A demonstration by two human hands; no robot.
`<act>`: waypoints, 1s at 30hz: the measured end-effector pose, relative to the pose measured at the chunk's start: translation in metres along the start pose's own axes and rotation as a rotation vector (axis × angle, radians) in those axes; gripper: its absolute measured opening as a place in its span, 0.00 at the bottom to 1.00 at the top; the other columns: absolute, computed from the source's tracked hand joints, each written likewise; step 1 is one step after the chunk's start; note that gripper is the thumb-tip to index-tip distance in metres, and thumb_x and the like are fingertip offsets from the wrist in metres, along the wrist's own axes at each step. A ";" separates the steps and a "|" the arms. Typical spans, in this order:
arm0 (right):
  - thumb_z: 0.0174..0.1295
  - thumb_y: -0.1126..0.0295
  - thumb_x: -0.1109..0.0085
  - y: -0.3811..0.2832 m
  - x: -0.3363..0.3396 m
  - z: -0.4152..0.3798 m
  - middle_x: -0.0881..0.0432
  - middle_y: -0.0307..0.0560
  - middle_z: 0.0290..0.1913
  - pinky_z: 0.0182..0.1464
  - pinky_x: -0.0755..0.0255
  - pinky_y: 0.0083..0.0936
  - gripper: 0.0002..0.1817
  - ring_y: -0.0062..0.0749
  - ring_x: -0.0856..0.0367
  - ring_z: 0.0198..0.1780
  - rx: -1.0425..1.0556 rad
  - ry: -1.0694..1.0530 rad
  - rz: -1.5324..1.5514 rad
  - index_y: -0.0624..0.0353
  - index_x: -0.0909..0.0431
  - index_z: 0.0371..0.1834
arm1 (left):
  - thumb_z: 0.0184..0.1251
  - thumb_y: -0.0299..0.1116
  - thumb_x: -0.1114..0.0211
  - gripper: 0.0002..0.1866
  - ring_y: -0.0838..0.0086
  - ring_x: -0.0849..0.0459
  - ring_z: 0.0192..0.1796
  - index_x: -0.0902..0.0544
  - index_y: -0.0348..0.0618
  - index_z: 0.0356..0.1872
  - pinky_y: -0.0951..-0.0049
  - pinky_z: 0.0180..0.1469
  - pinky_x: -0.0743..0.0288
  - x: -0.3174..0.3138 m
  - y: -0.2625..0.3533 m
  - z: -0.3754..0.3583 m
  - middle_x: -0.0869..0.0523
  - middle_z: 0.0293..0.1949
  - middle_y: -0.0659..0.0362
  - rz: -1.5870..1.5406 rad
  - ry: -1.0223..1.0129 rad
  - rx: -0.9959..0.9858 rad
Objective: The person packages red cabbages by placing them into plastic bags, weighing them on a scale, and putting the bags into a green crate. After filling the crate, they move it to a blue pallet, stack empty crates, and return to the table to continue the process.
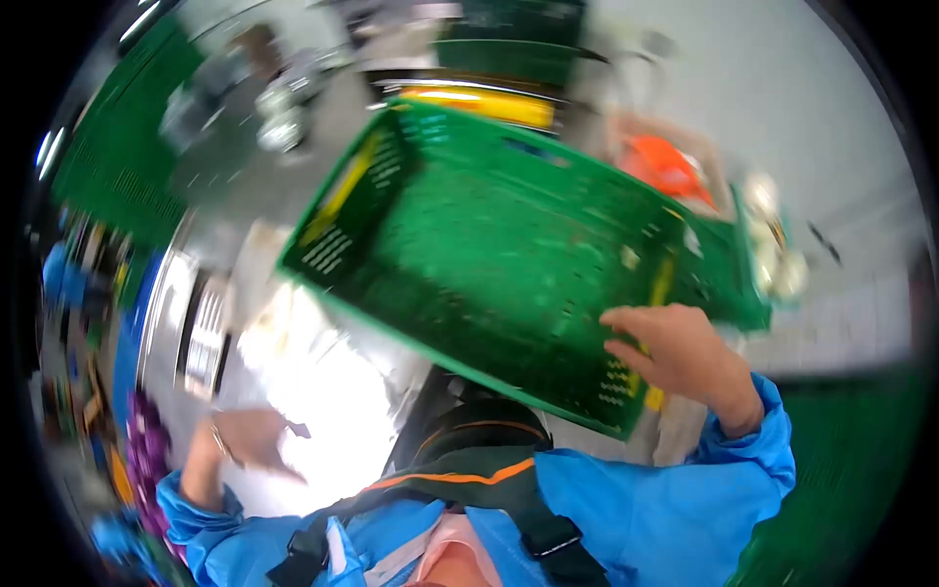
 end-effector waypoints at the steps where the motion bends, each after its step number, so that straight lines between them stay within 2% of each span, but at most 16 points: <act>1: 0.57 0.60 0.45 -0.015 -0.002 0.018 0.20 0.51 0.29 0.32 0.28 0.40 0.13 0.48 0.21 0.32 0.127 -0.096 0.034 0.54 0.23 0.42 | 0.52 0.40 0.33 0.30 0.57 0.18 0.42 0.27 0.42 0.57 0.66 0.48 0.26 -0.037 0.024 -0.016 0.17 0.43 0.47 -0.130 -0.239 -0.363; 3: 0.58 0.61 0.45 -0.039 -0.013 0.059 0.20 0.50 0.30 0.33 0.28 0.39 0.14 0.48 0.21 0.33 0.367 -0.175 -0.087 0.54 0.24 0.43 | 0.59 0.38 0.37 0.35 0.56 0.19 0.36 0.41 0.41 0.66 0.67 0.39 0.25 -0.059 0.074 -0.075 0.18 0.36 0.45 -0.540 -0.217 -0.762; 5: 0.58 0.61 0.46 -0.077 -0.025 0.100 0.19 0.48 0.32 0.34 0.28 0.39 0.15 0.46 0.21 0.34 0.623 -0.193 -0.235 0.53 0.25 0.46 | 0.61 0.37 0.39 0.19 0.55 0.24 0.29 0.26 0.38 0.49 0.62 0.32 0.28 -0.108 0.090 -0.129 0.22 0.26 0.49 -0.418 0.154 -1.333; 6: 0.58 0.61 0.46 -0.108 -0.032 0.116 0.19 0.47 0.33 0.36 0.29 0.39 0.15 0.46 0.21 0.35 0.757 -0.175 -0.243 0.53 0.25 0.47 | 0.67 0.37 0.45 0.12 0.70 0.26 0.27 0.22 0.36 0.36 0.72 0.29 0.32 -0.103 0.113 -0.158 0.21 0.28 0.57 -0.402 0.345 -1.508; 7: 0.58 0.62 0.46 -0.139 -0.040 0.131 0.19 0.47 0.34 0.39 0.29 0.38 0.16 0.45 0.21 0.36 0.843 -0.221 -0.233 0.54 0.26 0.48 | 0.68 0.34 0.48 0.10 0.69 0.28 0.25 0.23 0.41 0.32 0.72 0.27 0.35 -0.119 0.126 -0.180 0.24 0.25 0.59 -0.340 0.587 -1.623; 10: 0.56 0.63 0.44 -0.234 -0.080 0.163 0.20 0.49 0.39 0.47 0.30 0.36 0.20 0.44 0.22 0.43 0.927 -0.508 -0.159 0.54 0.28 0.52 | 0.71 0.36 0.48 0.20 0.55 0.25 0.55 0.31 0.33 0.57 0.51 0.60 0.33 -0.200 0.166 -0.226 0.22 0.52 0.49 -0.056 0.662 -1.541; 11: 0.56 0.63 0.44 -0.268 -0.102 0.168 0.20 0.51 0.42 0.50 0.30 0.36 0.22 0.44 0.22 0.46 0.927 -0.632 -0.138 0.54 0.29 0.54 | 0.69 0.38 0.47 0.20 0.56 0.25 0.51 0.31 0.34 0.55 0.53 0.56 0.32 -0.219 0.176 -0.233 0.22 0.48 0.50 -0.142 0.684 -1.544; 15: 0.52 0.58 0.39 -0.332 -0.258 0.227 0.30 0.58 0.56 0.57 0.35 0.40 0.32 0.52 0.31 0.56 1.129 -0.300 -0.372 0.58 0.35 0.59 | 0.64 0.46 0.41 0.21 0.61 0.24 0.34 0.27 0.40 0.47 0.61 0.40 0.30 -0.262 0.158 -0.223 0.23 0.36 0.53 -0.487 0.782 -1.610; 17: 0.49 0.54 0.37 -0.345 -0.308 0.256 0.33 0.60 0.59 0.58 0.36 0.43 0.37 0.54 0.33 0.58 0.993 -0.140 -0.568 0.57 0.38 0.61 | 0.63 0.51 0.41 0.23 0.63 0.23 0.33 0.26 0.41 0.48 0.64 0.39 0.29 -0.269 0.089 -0.218 0.22 0.37 0.52 -0.928 0.884 -1.387; 19: 0.49 0.53 0.38 -0.359 -0.324 0.260 0.32 0.56 0.59 0.57 0.37 0.49 0.38 0.52 0.32 0.58 0.739 -0.058 -0.618 0.53 0.39 0.63 | 0.62 0.47 0.40 0.28 0.58 0.25 0.52 0.31 0.44 0.59 0.64 0.53 0.29 -0.345 -0.003 -0.209 0.24 0.51 0.48 -1.191 1.276 -0.105; 20: 0.49 0.54 0.39 -0.353 -0.322 0.262 0.32 0.52 0.59 0.56 0.37 0.55 0.37 0.50 0.31 0.58 0.585 -0.024 -0.612 0.49 0.40 0.64 | 0.63 0.47 0.41 0.32 0.55 0.30 0.60 0.37 0.45 0.65 0.63 0.59 0.33 -0.401 -0.044 -0.181 0.27 0.58 0.46 -0.949 1.263 0.629; 21: 0.49 0.54 0.39 -0.351 -0.332 0.269 0.30 0.52 0.58 0.58 0.39 0.53 0.36 0.49 0.31 0.58 0.551 -0.024 -0.680 0.49 0.38 0.63 | 0.62 0.45 0.40 0.35 0.50 0.40 0.66 0.40 0.43 0.67 0.60 0.66 0.43 -0.471 -0.089 -0.160 0.34 0.63 0.44 -0.234 0.906 1.299; 22: 0.50 0.53 0.40 -0.343 -0.343 0.283 0.28 0.51 0.57 0.60 0.40 0.51 0.35 0.48 0.31 0.58 0.503 -0.023 -0.744 0.49 0.37 0.62 | 0.55 0.47 0.34 0.43 0.46 0.45 0.68 0.44 0.39 0.67 0.57 0.69 0.51 -0.534 -0.130 -0.155 0.42 0.66 0.40 0.193 0.878 1.356; 24: 0.52 0.59 0.42 -0.306 -0.368 0.319 0.24 0.49 0.53 0.62 0.44 0.48 0.28 0.45 0.30 0.58 0.467 0.005 -0.710 0.49 0.31 0.59 | 0.45 0.47 0.27 0.52 0.45 0.46 0.68 0.48 0.37 0.68 0.50 0.68 0.55 -0.645 -0.217 -0.165 0.45 0.66 0.37 -0.943 1.701 1.276; 26: 0.53 0.65 0.44 -0.296 -0.370 0.311 0.23 0.47 0.52 0.64 0.47 0.46 0.23 0.43 0.30 0.58 0.506 0.149 -0.637 0.50 0.28 0.56 | 0.40 0.48 0.24 0.59 0.44 0.49 0.69 0.54 0.36 0.68 0.49 0.68 0.55 -0.646 -0.262 -0.226 0.48 0.66 0.34 -1.073 1.952 1.393; 30: 0.52 0.75 0.47 -0.370 -0.315 0.244 0.22 0.46 0.51 0.62 0.44 0.42 0.22 0.40 0.28 0.57 0.558 0.209 -0.444 0.52 0.25 0.53 | 0.29 0.54 0.22 0.66 0.42 0.47 0.68 0.57 0.50 0.70 0.51 0.67 0.49 -0.668 -0.385 -0.249 0.48 0.66 0.35 -1.436 1.899 1.776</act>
Point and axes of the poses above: each hand's wrist, its own z-axis towards the middle knuckle, its own x-axis out of the back of the hand, y = z × x, the point moved 4 cm from there along z, towards the middle knuckle
